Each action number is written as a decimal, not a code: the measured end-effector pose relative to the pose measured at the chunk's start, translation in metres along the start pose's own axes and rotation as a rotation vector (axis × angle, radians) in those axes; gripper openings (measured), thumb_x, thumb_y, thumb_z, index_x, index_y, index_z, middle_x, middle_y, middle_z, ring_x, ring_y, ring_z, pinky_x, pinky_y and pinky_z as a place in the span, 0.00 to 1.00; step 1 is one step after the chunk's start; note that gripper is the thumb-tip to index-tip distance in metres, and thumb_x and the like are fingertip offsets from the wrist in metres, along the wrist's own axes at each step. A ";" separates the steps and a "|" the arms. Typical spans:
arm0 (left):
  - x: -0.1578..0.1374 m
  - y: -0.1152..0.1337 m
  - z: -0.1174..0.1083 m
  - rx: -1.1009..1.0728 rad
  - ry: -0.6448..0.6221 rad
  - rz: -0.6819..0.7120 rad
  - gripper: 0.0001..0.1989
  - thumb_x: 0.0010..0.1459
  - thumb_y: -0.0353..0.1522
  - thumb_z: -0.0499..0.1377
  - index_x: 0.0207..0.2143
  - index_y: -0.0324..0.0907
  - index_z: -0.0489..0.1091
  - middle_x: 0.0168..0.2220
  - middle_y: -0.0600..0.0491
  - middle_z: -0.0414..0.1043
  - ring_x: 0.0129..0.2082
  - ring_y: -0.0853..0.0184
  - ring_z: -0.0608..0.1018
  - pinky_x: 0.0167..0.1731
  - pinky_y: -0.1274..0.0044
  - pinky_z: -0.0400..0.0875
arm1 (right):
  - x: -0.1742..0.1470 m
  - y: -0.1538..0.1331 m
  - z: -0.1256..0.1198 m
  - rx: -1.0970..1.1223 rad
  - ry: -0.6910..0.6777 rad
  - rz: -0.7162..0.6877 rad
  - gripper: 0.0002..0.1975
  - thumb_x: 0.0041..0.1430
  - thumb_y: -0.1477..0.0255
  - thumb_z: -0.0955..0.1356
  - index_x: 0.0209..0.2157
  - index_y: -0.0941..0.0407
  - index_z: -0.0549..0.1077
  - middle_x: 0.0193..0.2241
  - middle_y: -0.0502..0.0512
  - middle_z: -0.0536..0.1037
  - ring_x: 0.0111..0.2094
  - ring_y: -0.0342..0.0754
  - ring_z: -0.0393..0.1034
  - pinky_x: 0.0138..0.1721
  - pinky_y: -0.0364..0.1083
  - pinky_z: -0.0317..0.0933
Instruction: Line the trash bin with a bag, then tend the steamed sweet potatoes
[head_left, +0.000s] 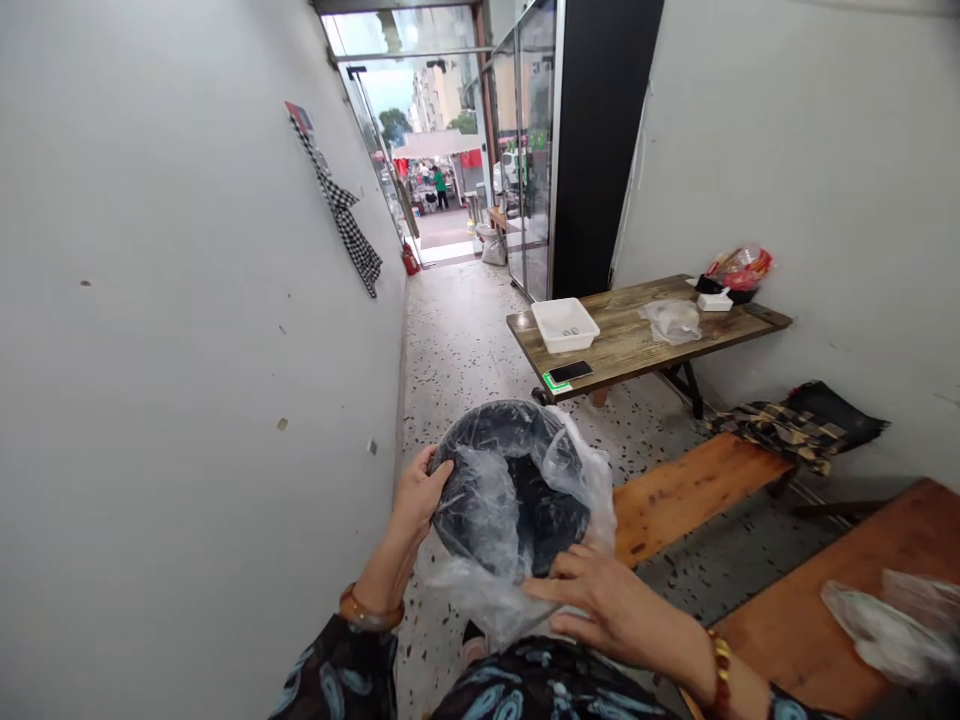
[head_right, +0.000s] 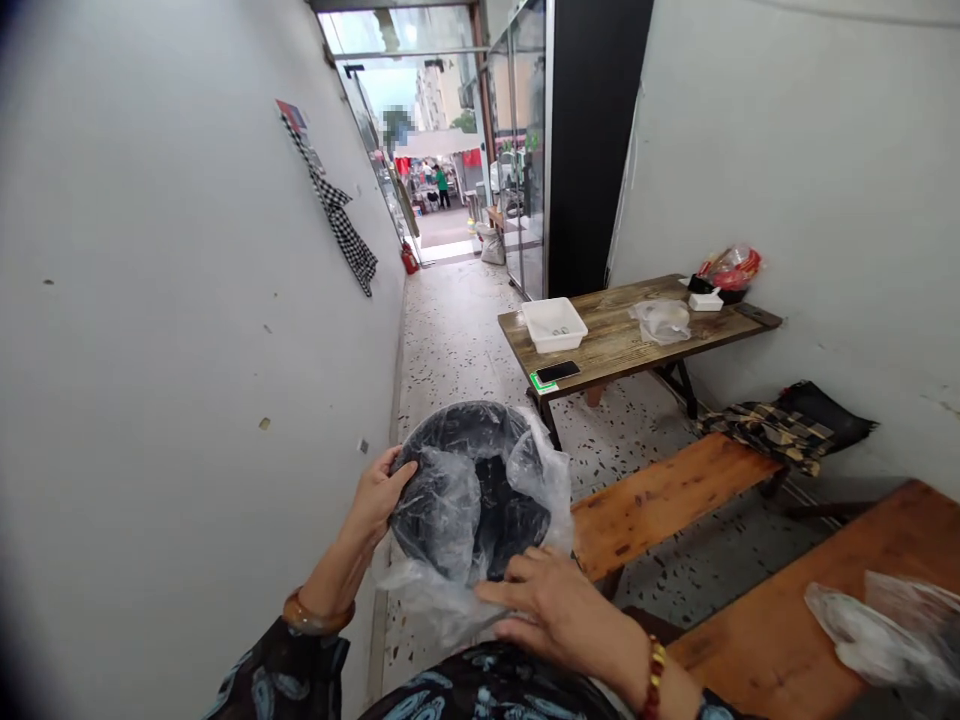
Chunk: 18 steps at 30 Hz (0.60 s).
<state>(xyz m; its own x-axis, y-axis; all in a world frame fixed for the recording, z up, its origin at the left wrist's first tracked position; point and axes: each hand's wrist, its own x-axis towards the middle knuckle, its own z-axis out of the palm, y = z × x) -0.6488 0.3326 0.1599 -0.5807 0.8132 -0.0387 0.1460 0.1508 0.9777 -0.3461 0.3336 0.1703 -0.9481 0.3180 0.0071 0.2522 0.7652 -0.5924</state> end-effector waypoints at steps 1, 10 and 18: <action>-0.001 0.000 -0.003 -0.043 0.011 -0.026 0.23 0.44 0.39 0.63 0.43 0.39 0.72 0.38 0.49 0.79 0.35 0.64 0.78 0.35 0.75 0.71 | -0.009 0.007 0.000 0.058 0.005 0.020 0.20 0.65 0.57 0.59 0.56 0.42 0.66 0.40 0.54 0.74 0.42 0.50 0.67 0.45 0.49 0.60; -0.023 0.003 0.010 -0.294 -0.054 -0.191 0.21 0.39 0.35 0.68 0.38 0.36 0.73 0.30 0.50 0.78 0.26 0.68 0.77 0.28 0.77 0.71 | -0.004 0.085 0.043 0.373 0.473 0.256 0.18 0.66 0.66 0.56 0.28 0.56 0.71 0.28 0.54 0.73 0.35 0.49 0.69 0.41 0.49 0.65; -0.017 -0.023 0.031 -0.378 0.153 -0.158 0.20 0.39 0.36 0.67 0.37 0.39 0.72 0.32 0.53 0.78 0.28 0.71 0.76 0.33 0.78 0.70 | -0.011 0.100 0.052 0.224 0.609 0.371 0.15 0.63 0.68 0.60 0.48 0.56 0.71 0.49 0.63 0.74 0.52 0.54 0.67 0.55 0.57 0.61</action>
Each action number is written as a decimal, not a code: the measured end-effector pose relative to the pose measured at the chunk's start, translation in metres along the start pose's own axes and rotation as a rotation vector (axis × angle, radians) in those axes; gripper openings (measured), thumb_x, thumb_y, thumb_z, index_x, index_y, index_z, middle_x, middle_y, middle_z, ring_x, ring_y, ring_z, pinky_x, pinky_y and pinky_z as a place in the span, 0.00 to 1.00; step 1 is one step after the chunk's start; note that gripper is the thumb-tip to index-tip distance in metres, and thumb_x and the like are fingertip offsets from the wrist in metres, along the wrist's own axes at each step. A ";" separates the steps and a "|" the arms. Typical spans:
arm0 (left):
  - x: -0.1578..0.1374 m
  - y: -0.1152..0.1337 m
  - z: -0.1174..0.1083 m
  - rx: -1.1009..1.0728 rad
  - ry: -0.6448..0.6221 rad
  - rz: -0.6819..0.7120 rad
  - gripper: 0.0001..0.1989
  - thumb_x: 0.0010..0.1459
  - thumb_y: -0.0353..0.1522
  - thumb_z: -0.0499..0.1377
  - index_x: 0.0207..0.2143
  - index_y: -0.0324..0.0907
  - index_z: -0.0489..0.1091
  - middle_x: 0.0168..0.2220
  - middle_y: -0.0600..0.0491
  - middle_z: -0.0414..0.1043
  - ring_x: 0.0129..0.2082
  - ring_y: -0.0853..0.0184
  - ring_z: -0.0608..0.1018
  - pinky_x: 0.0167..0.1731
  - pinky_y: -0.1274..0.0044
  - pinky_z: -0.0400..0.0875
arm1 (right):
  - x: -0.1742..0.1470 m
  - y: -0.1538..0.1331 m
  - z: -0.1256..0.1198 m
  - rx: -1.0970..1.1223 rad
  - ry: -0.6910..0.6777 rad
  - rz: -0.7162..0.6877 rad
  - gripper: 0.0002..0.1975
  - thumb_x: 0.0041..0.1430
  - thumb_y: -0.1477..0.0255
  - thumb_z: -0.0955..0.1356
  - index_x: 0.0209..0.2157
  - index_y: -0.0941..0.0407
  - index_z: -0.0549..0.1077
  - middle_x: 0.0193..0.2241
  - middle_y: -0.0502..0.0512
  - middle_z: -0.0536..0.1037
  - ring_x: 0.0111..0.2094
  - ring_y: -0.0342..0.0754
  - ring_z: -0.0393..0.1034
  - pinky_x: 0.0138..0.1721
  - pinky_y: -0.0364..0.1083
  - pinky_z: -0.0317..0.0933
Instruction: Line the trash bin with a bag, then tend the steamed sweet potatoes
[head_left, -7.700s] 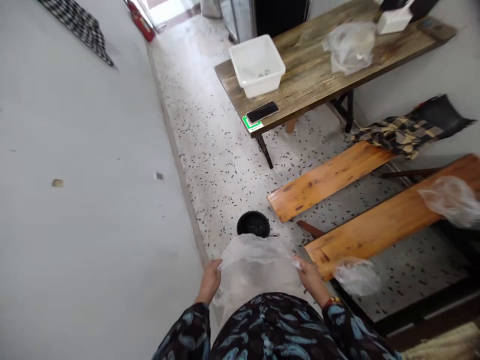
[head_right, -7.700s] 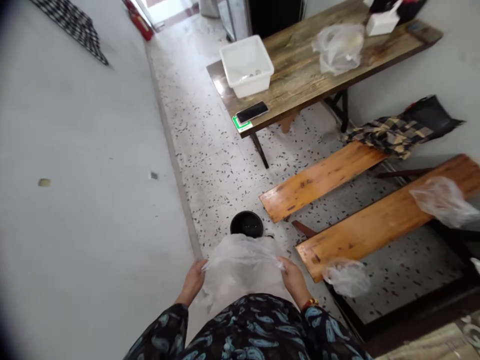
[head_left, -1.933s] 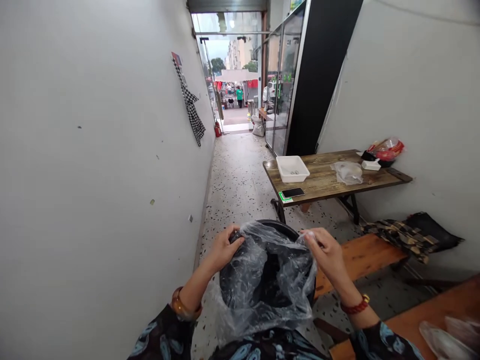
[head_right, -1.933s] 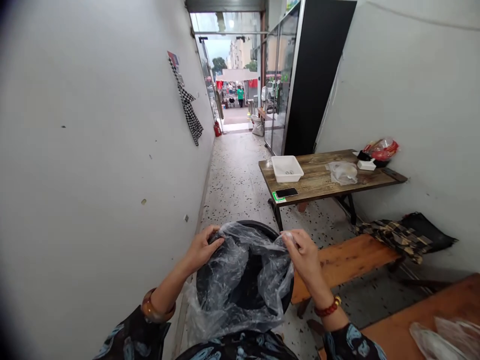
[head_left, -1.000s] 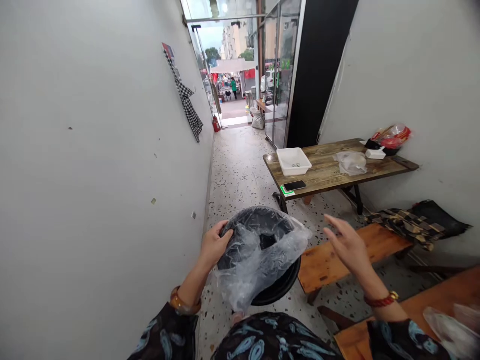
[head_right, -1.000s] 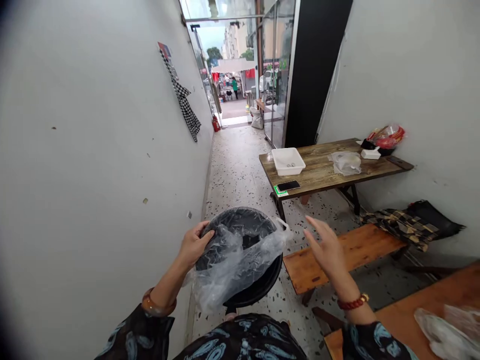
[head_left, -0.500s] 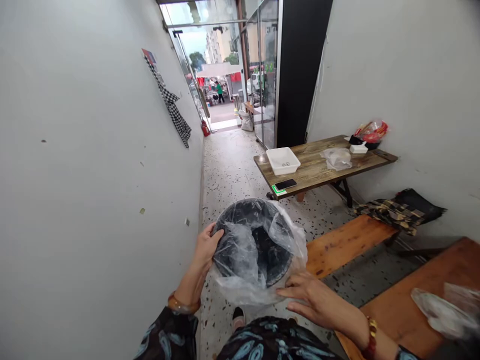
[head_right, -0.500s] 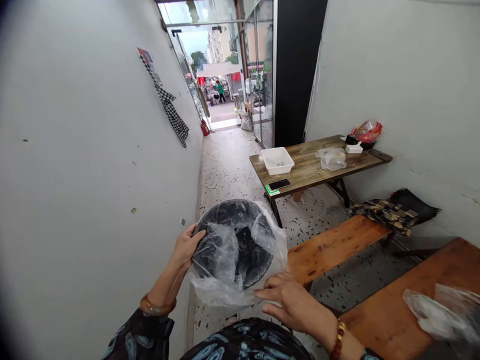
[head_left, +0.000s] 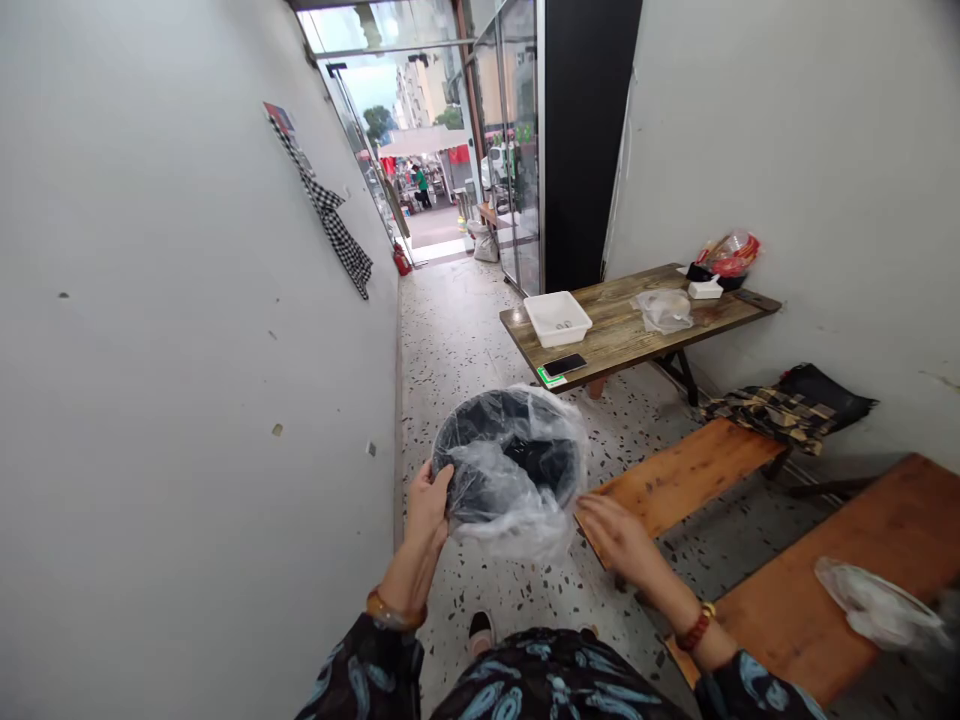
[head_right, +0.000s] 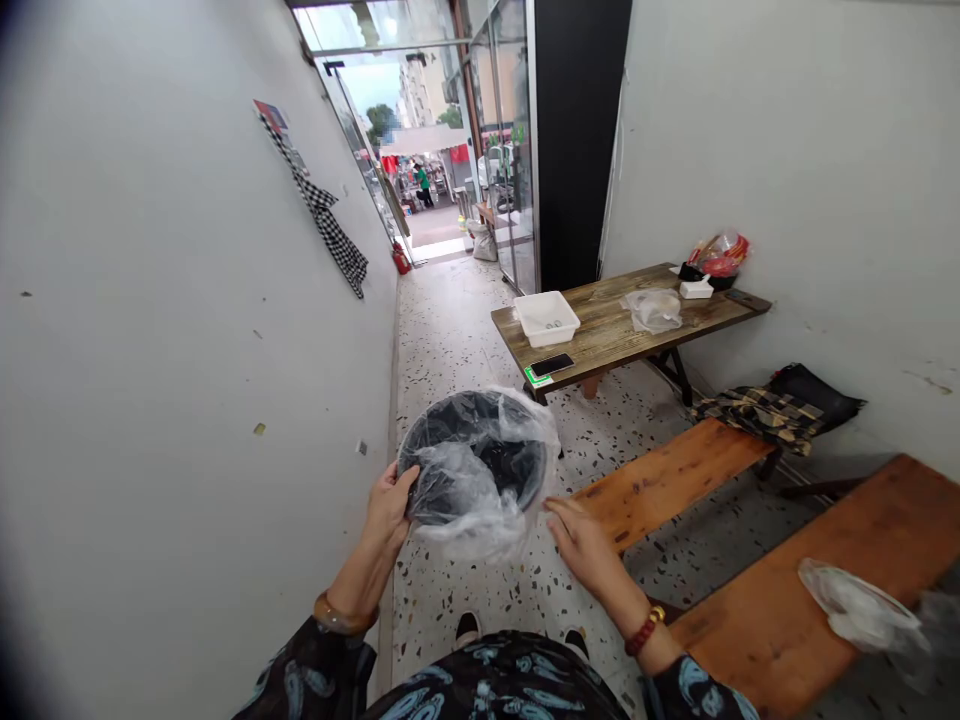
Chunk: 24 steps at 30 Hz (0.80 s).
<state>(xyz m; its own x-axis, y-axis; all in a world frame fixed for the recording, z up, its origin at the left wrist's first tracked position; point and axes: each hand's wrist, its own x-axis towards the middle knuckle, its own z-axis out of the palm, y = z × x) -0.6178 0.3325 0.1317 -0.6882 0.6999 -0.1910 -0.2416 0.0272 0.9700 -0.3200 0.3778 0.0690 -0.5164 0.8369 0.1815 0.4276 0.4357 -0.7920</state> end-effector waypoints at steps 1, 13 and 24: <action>0.001 -0.002 0.001 -0.008 0.026 0.011 0.20 0.39 0.36 0.66 0.37 0.39 0.72 0.33 0.54 0.77 0.29 0.71 0.76 0.33 0.78 0.70 | 0.001 -0.006 -0.009 0.004 0.099 0.014 0.16 0.64 0.67 0.60 0.49 0.55 0.70 0.50 0.63 0.73 0.53 0.54 0.66 0.55 0.58 0.61; -0.009 -0.006 0.009 -0.019 -0.011 -0.032 0.19 0.44 0.37 0.65 0.40 0.41 0.71 0.36 0.49 0.78 0.31 0.66 0.78 0.36 0.75 0.72 | -0.025 -0.053 0.054 -0.213 -0.282 -0.261 0.21 0.63 0.80 0.56 0.50 0.53 0.72 0.41 0.60 0.75 0.42 0.51 0.69 0.43 0.50 0.66; -0.034 -0.019 0.010 0.225 -0.110 0.099 0.23 0.52 0.35 0.61 0.52 0.42 0.69 0.52 0.46 0.74 0.50 0.60 0.74 0.50 0.71 0.67 | -0.011 -0.025 -0.058 0.141 -0.147 0.129 0.18 0.64 0.62 0.59 0.47 0.53 0.72 0.43 0.58 0.77 0.44 0.49 0.71 0.45 0.48 0.66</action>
<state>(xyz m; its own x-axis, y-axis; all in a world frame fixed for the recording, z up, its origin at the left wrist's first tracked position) -0.5827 0.3149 0.1212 -0.6196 0.7800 -0.0880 -0.0103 0.1040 0.9945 -0.2814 0.3769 0.1207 -0.5710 0.8209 -0.0056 0.3948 0.2686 -0.8787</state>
